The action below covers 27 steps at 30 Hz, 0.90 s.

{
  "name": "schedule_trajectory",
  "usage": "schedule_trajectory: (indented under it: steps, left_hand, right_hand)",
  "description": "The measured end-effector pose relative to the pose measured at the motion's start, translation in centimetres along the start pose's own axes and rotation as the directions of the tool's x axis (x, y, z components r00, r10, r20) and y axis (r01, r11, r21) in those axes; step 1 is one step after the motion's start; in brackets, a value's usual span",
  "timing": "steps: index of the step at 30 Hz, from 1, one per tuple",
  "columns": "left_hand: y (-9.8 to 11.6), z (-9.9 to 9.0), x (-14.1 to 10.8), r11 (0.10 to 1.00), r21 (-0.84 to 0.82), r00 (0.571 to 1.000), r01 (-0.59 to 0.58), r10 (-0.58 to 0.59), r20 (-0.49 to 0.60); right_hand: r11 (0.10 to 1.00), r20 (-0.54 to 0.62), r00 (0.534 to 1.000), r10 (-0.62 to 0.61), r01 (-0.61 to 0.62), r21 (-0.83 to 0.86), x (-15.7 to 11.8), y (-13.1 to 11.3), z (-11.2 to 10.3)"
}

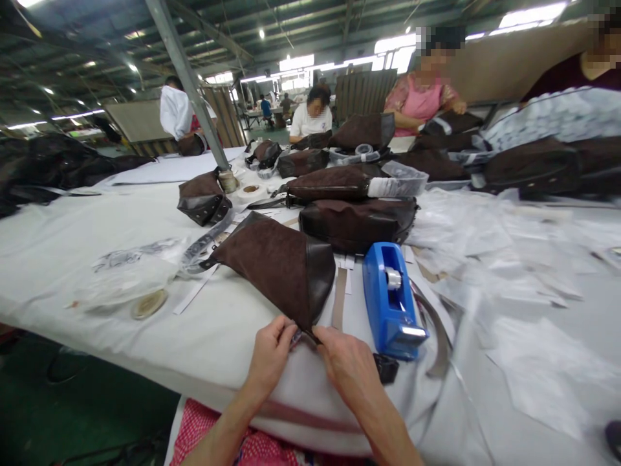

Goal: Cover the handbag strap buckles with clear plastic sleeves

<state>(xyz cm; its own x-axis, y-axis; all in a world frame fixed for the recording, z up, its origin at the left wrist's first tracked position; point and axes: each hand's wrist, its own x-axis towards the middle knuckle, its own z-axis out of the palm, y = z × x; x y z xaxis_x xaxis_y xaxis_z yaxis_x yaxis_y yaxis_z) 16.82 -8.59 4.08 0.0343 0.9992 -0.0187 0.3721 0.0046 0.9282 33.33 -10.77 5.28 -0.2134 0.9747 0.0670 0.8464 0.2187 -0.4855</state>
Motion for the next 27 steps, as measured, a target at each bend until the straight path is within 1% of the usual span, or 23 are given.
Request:
schedule_trajectory:
  steps: [1,2,3,4,5,6,7,8,9,10,11,12,13,14,15,17,18,20,23,25,27]
  left_hand:
    - [0.1,0.0,-0.2,1.000,0.017,0.999,-0.025,0.025,-0.025]
    - [0.2,0.0,-0.3,0.999,0.017,0.999,-0.034,0.034,-0.039]
    - [0.3,-0.1,-0.4,1.000,0.002,0.999,-0.026,0.026,-0.042]
    - [0.3,-0.2,-0.5,1.000,-0.020,0.999,-0.008,0.007,-0.037]
    - [0.3,-0.3,-0.7,0.999,-0.040,0.999,0.013,-0.014,-0.029]
    - [0.2,-0.4,-0.8,0.998,-0.057,0.999,0.035,-0.036,-0.020]
    - [0.1,-0.5,-0.9,0.996,-0.074,0.998,0.058,-0.059,-0.013]
    - [-0.1,-0.6,-1.0,0.993,-0.090,0.997,0.081,-0.082,-0.006]
    - [-0.2,-0.7,-1.1,0.989,-0.104,0.995,0.103,-0.104,-0.003]
    - [-0.3,-0.8,-1.2,0.986,-0.117,0.992,0.122,-0.123,-0.002]
    - [-0.4,-0.9,-1.3,0.982,-0.127,0.990,0.138,-0.139,-0.003]
    - [-0.4,-1.0,-1.4,0.980,-0.131,0.989,0.147,-0.149,-0.006]
    - [-0.3,-1.2,-1.5,0.982,-0.121,0.989,0.144,-0.147,-0.011]
    - [-0.3,-1.3,-1.6,0.987,-0.097,0.991,0.132,-0.134,-0.019]
    - [-0.2,-1.5,-1.7,0.992,-0.065,0.993,0.111,-0.113,-0.026]
    - [-0.1,-1.7,-1.9,0.997,-0.001,0.997,0.071,-0.071,-0.027]
    - [-0.2,-1.7,-2.0,0.998,0.019,0.998,0.059,-0.059,-0.024]
    - [-0.3,-1.8,-2.1,0.998,0.031,0.998,0.057,-0.056,-0.014]
    - [-0.5,-1.7,-2.2,0.997,0.048,0.998,0.064,-0.063,-0.016]
    - [-0.5,-1.6,-2.2,0.996,0.061,0.998,0.066,-0.065,-0.023]
    - [-0.5,-1.5,-2.1,0.996,0.067,0.998,0.066,-0.065,-0.028]
  right_hand:
    - [1.000,-0.059,0.998,0.000,0.001,0.030,-0.3,-0.3,0.0]
    - [0.997,-0.142,0.990,0.006,0.005,0.081,-0.7,-0.6,0.1]
    - [0.988,-0.228,0.973,0.026,0.010,0.154,-1.1,-1.1,0.2]
    - [0.968,-0.286,0.956,0.068,0.006,0.249,-1.7,-1.7,0.4]
    - [0.933,-0.290,0.949,0.126,-0.014,0.360,-2.3,-2.3,0.7]
    - [0.872,-0.226,0.955,0.194,-0.062,0.485,-2.8,-3.0,1.0]
    - [0.776,-0.101,0.961,0.258,-0.144,0.614,-3.4,-3.8,1.5]
    - [0.639,0.072,0.954,0.291,-0.250,0.728,-3.8,-4.6,2.0]
    - [0.468,0.250,0.926,0.283,-0.361,0.807,-4.1,-5.3,2.5]
    - [0.281,0.404,0.883,0.237,-0.461,0.842,-4.3,-6.0,3.0]
    - [0.098,0.512,0.841,0.175,-0.533,0.841,-4.3,-6.7,3.5]
    - [-0.058,0.571,0.810,0.130,-0.569,0.820,-4.2,-7.3,3.9]
    - [-0.176,0.590,0.797,0.129,-0.567,0.805,-4.0,-7.7,4.2]
    - [-0.261,0.583,0.793,0.175,-0.534,0.804,-3.7,-8.0,4.5]
    - [-0.320,0.567,0.784,0.255,-0.485,0.814,-3.3,-8.1,4.7]
    - [-0.386,0.534,0.737,0.414,-0.389,0.836,-2.3,-7.9,4.8]
    - [-0.413,0.532,0.710,0.462,-0.359,0.837,-1.8,-7.8,4.8]
    - [-0.482,0.555,0.674,0.487,-0.323,0.815,-0.9,-7.4,4.8]
    - [-0.568,0.582,0.645,0.494,-0.267,0.778,0.1,-7.3,5.0]
    - [-0.579,0.586,0.623,0.518,-0.249,0.776,0.4,-7.6,5.1]
    - [-0.565,0.578,0.604,0.549,-0.242,0.789,0.7,-7.8,5.2]
